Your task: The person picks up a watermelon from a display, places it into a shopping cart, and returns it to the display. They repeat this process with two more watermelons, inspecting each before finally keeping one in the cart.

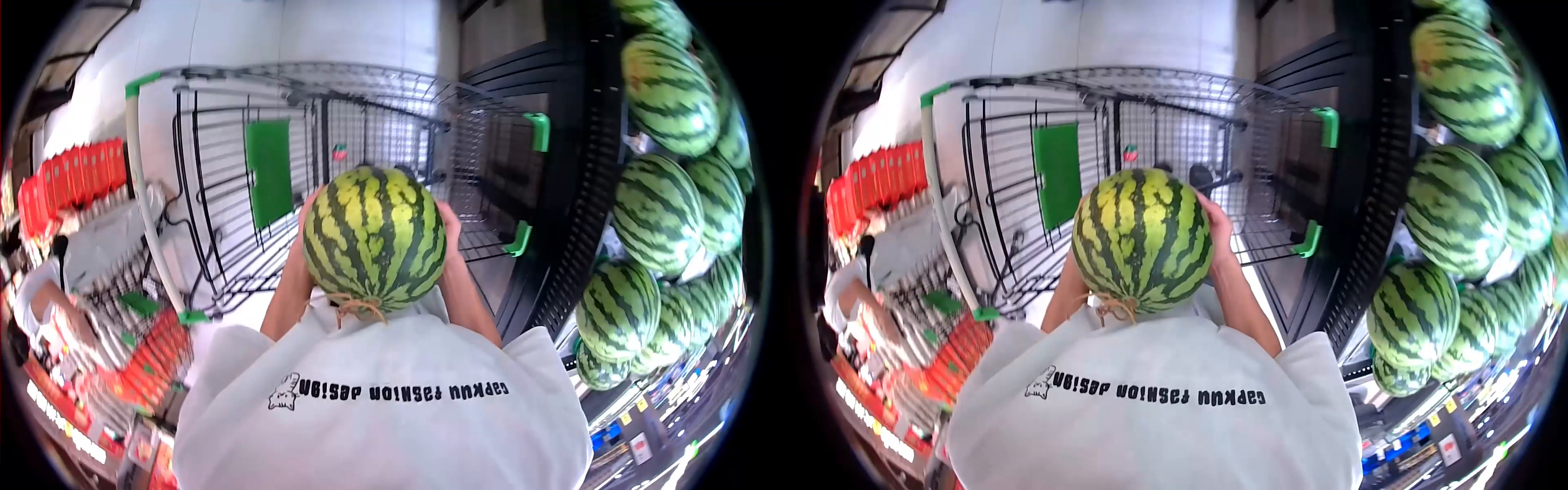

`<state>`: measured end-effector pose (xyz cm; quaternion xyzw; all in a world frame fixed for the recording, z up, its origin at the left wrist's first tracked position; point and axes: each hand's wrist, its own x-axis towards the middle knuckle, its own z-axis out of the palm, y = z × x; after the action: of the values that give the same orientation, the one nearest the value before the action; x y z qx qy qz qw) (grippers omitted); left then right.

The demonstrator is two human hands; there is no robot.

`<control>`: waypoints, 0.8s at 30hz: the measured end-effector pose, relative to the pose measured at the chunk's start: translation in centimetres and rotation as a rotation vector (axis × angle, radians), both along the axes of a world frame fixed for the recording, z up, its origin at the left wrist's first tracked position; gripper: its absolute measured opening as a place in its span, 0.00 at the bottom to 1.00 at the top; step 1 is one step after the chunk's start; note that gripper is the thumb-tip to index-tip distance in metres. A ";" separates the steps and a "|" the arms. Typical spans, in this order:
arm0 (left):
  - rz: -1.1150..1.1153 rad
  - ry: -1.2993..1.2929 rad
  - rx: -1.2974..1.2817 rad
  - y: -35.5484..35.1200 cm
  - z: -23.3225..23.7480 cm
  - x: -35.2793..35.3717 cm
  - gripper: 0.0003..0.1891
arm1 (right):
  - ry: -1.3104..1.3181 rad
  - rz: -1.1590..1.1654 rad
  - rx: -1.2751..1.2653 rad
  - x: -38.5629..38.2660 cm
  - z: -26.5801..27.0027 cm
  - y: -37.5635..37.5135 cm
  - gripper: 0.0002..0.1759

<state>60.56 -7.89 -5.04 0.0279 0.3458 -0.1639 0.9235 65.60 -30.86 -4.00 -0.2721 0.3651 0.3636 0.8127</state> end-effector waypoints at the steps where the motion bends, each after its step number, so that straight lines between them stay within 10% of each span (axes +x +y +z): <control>1: 0.000 -0.027 0.024 -0.1 0.3 0.1 0.28 | -0.005 -0.014 0.001 0.2 0.9 -0.2 0.24; 19: -0.206 -0.455 0.120 -7.8 9.5 3.0 0.28 | -0.440 -0.514 -0.113 -8.0 20.2 -6.5 0.29; 24: -0.243 -0.869 0.234 -13.0 19.2 2.8 0.35 | -0.472 -0.622 -0.142 -9.6 24.3 -10.8 0.29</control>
<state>63.39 -20.86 14.15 0.2383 -0.0629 -0.2037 0.9475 56.04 -41.66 20.26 -0.2803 0.2575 0.0012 0.9247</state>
